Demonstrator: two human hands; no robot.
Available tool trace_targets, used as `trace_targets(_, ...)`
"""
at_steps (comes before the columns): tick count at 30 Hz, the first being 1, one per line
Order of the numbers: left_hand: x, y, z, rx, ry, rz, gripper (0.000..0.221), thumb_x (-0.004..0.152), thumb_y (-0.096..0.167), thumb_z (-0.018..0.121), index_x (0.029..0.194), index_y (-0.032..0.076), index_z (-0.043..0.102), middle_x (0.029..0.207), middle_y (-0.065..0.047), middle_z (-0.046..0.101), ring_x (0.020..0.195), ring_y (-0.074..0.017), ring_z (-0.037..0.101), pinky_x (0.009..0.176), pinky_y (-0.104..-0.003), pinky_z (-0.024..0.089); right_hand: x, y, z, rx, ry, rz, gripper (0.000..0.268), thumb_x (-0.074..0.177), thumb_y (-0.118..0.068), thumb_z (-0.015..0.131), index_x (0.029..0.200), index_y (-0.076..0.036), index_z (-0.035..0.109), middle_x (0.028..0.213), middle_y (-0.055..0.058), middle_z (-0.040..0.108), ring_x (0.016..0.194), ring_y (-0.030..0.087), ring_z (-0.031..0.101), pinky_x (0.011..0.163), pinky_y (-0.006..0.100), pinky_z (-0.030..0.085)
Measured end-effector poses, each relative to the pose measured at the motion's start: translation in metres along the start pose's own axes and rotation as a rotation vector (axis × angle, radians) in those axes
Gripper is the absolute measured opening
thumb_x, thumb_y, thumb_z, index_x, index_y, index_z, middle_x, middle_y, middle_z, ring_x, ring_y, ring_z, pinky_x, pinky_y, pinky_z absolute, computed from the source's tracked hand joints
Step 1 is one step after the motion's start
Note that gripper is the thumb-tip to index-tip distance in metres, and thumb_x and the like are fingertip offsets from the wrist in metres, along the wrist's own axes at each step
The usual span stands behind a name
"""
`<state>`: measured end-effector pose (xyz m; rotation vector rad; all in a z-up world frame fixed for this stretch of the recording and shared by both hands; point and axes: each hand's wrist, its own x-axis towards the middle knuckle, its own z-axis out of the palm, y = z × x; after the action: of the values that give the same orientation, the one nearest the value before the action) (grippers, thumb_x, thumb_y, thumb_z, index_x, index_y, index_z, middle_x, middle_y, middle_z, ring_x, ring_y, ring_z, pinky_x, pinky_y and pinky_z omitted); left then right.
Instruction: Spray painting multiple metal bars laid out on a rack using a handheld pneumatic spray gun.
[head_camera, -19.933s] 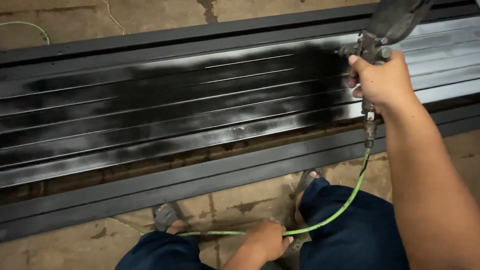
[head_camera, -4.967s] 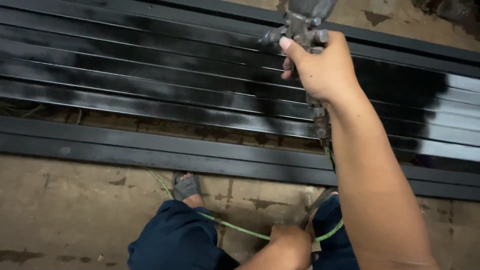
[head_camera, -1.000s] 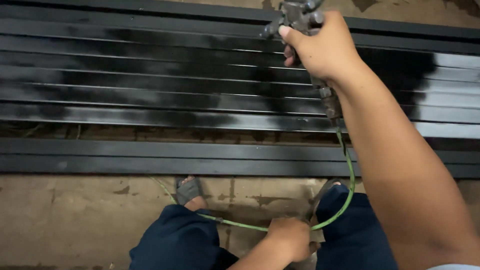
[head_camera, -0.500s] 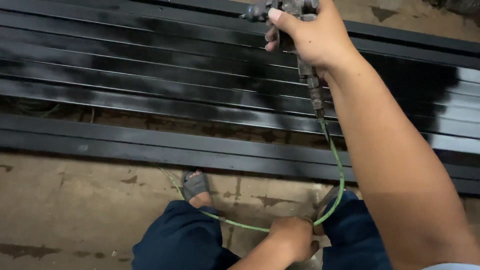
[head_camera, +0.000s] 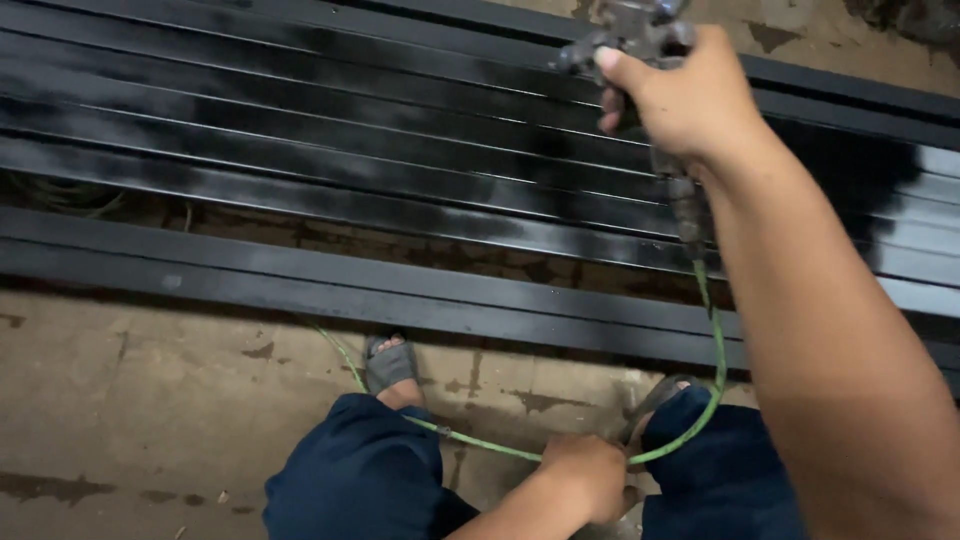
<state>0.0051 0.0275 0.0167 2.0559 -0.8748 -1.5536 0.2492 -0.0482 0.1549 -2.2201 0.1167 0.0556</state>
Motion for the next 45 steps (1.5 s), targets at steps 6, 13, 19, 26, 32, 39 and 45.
trace_targets(6,0.004,0.002,0.007,0.064,-0.051,-0.010,0.055,0.103,0.050,0.043,0.126,0.006,0.067,0.123,-0.016,0.069,0.111,-0.0387,0.066,0.086,-0.052,0.054,-0.019,0.030,-0.031,-0.054,0.122,0.012,0.008,0.108,-0.020,0.067,0.108,-0.013,0.068,0.083,0.002,0.073,0.067,0.012,0.075,0.078,0.030,0.060)
trace_targets(13,0.001,0.006,0.009,0.099,-0.157,-0.055,0.061,0.101,0.051,0.043,0.130,0.002,0.066,0.129,-0.019,0.066,0.114,-0.0401,0.064,0.090,-0.052,0.054,-0.074,0.086,-0.080,-0.142,0.367,0.031,0.020,0.115,-0.018,0.069,0.095,-0.013,0.069,0.079,0.001,0.071,0.070,0.009,0.071,0.083,0.028,0.060)
trace_targets(19,0.006,0.005,0.011,0.128,-0.312,-0.027,0.069,0.099,0.056,0.040,0.133,0.002,0.066,0.139,-0.019,0.060,0.123,-0.0409,0.060,0.099,-0.054,0.050,-0.121,0.076,-0.080,-0.085,0.208,0.189,0.032,0.109,-0.026,0.068,0.082,-0.009,0.069,0.080,0.004,0.073,0.073,0.015,0.071,0.088,0.031,0.057)
trace_targets(26,0.021,0.000,0.020,0.099,-0.383,-0.053,0.065,0.101,0.057,0.039,0.122,0.002,0.067,0.120,-0.019,0.064,0.111,-0.0396,0.063,0.094,-0.055,0.052,-0.135,0.049,-0.045,0.015,0.010,0.102,0.031,0.102,-0.025,0.070,0.077,-0.007,0.071,0.073,0.007,0.075,0.068,0.016,0.074,0.081,0.028,0.057)
trace_targets(32,0.011,-0.004,0.016,0.116,-0.370,-0.074,0.062,0.101,0.055,0.039,0.126,0.004,0.066,0.121,-0.017,0.064,0.110,-0.0373,0.062,0.095,-0.054,0.051,-0.148,0.030,-0.025,0.135,-0.178,-0.080,0.024,0.098,-0.027,0.064,0.088,-0.008,0.075,0.085,0.007,0.080,0.080,0.017,0.080,0.088,0.032,0.065)
trace_targets(39,0.021,-0.016,0.042,0.202,-0.342,-0.093,0.067,0.102,0.058,0.042,0.120,-0.001,0.069,0.119,-0.018,0.065,0.107,-0.0378,0.064,0.087,-0.048,0.054,-0.190,0.040,-0.022,0.067,0.027,0.144,0.033,0.096,-0.027,0.070,0.068,-0.009,0.067,0.065,0.003,0.074,0.064,0.013,0.073,0.074,0.028,0.057)
trace_targets(45,0.023,-0.023,0.047,0.269,-0.369,-0.114,0.068,0.102,0.063,0.041,0.108,0.002,0.069,0.111,-0.015,0.066,0.098,-0.0346,0.065,0.081,-0.045,0.054,-0.226,0.089,-0.049,-0.051,0.251,0.274,0.028,0.098,-0.033,0.069,0.079,-0.012,0.071,0.069,0.002,0.076,0.064,0.013,0.070,0.067,0.030,0.053)
